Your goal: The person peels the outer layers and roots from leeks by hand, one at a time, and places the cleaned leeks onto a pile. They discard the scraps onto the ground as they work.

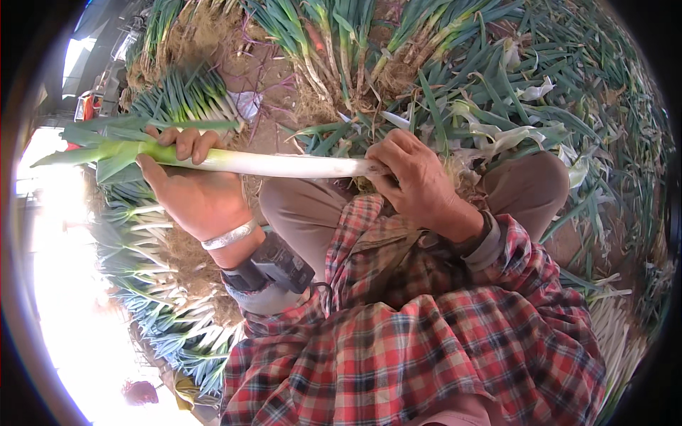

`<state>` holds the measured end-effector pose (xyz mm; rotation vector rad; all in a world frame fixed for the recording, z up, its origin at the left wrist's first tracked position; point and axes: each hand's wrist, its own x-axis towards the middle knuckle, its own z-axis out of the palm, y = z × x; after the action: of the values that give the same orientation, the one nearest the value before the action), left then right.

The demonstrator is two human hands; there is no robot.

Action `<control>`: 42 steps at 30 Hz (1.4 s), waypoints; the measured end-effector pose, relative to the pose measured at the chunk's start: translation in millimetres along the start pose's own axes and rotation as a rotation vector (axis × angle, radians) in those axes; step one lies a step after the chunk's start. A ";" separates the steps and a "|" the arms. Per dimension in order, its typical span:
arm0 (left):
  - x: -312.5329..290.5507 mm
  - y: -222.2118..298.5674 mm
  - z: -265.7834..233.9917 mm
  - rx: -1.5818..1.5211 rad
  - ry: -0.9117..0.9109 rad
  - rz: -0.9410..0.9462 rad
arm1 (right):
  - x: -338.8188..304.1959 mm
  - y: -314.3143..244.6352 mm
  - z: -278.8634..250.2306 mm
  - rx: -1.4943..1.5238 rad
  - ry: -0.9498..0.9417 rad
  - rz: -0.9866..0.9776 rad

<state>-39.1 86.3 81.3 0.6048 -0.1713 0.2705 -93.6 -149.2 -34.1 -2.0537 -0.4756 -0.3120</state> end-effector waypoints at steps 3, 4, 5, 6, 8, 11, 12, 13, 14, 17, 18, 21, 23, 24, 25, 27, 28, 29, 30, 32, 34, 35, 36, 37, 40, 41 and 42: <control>-0.2 -1.1 -6.7 0.047 -0.014 0.035 | -2.4 -7.3 -1.5 0.075 0.006 0.039; -0.4 0.1 -8.6 0.046 -0.014 0.034 | -2.7 -8.8 -3.3 0.222 0.006 0.057; -0.9 2.0 -10.6 0.039 -0.009 0.029 | -3.2 -9.5 -4.2 0.367 0.006 0.075; -1.5 2.7 -11.0 0.035 -0.006 0.023 | -3.9 -7.2 -3.3 0.368 0.008 0.076; -2.3 2.5 -11.1 0.037 -0.019 0.022 | -4.8 -0.9 0.1 0.271 0.088 0.006; -3.8 2.1 -7.9 0.038 -0.023 0.029 | -1.8 -3.6 -3.3 -0.014 0.120 -0.098; -4.6 2.6 -5.1 0.043 -0.018 0.036 | -1.4 -3.4 -2.8 -0.017 0.120 -0.099; -5.0 3.5 -4.1 0.041 -0.019 0.036 | -1.1 -2.8 -1.3 0.016 0.099 -0.102; -5.4 4.6 -3.4 0.016 -0.038 0.031 | -0.3 -2.8 -0.1 0.049 0.077 -0.106; -8.5 10.0 -1.4 0.014 -0.064 0.044 | 5.0 -7.4 4.5 0.096 0.004 -0.081; -9.2 11.0 -1.5 0.031 -0.075 0.054 | 7.3 -5.9 7.9 0.100 0.001 -0.082; -12.8 17.4 -5.9 0.075 0.004 0.105 | 15.0 2.5 28.7 0.140 -0.096 -0.085; -16.9 25.3 -10.1 0.179 0.066 0.173 | 19.2 3.8 46.3 0.116 -0.086 -0.170; -19.4 30.8 -14.1 0.275 0.123 0.230 | 20.3 0.2 51.6 0.128 -0.099 -0.176; -20.7 35.8 -19.9 0.282 0.135 0.241 | 21.0 -4.5 55.7 0.087 -0.090 -0.220; -18.9 44.0 -31.6 0.286 0.291 0.354 | 18.3 -7.7 61.1 0.049 -0.090 -0.271; -15.1 46.6 -31.3 0.334 0.383 0.397 | 11.3 -0.8 57.9 0.079 -0.212 -0.256; -13.2 57.9 -44.7 0.331 0.390 0.405 | 2.2 8.6 53.6 0.107 -0.332 -0.240; -9.0 76.2 -64.5 0.306 0.275 0.389 | -12.8 23.3 50.7 0.008 -0.296 -0.231; -10.6 86.3 -73.6 0.345 0.200 0.373 | -21.6 60.0 25.4 -0.088 -0.326 -0.171; -7.8 73.3 -58.8 0.325 0.168 0.356 | -59.3 153.3 3.5 -0.488 -0.344 0.119; -13.0 71.0 -58.4 0.326 0.161 0.364 | -64.4 156.6 -11.6 -0.594 -0.442 0.339; -9.3 69.1 -59.9 0.325 0.156 0.363 | -60.4 150.6 -27.4 -0.698 -0.522 0.569; -5.4 67.6 -60.6 0.200 -0.018 0.265 | -49.9 137.0 -32.3 -0.693 -0.517 0.572; -5.2 58.3 -57.4 0.031 -0.200 0.137 | -5.7 65.2 -11.9 -0.116 -0.132 0.056; -4.9 52.8 -53.1 -0.023 -0.215 0.119 | 10.8 41.2 -1.9 -0.027 -0.095 -0.141; -3.5 49.5 -49.1 -0.052 -0.255 0.084 | 22.9 18.6 9.4 0.070 -0.099 -0.186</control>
<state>-53.3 153.2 67.2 0.5804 -0.4487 0.2692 -64.5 -144.8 -43.8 -1.9666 -0.7306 -0.3000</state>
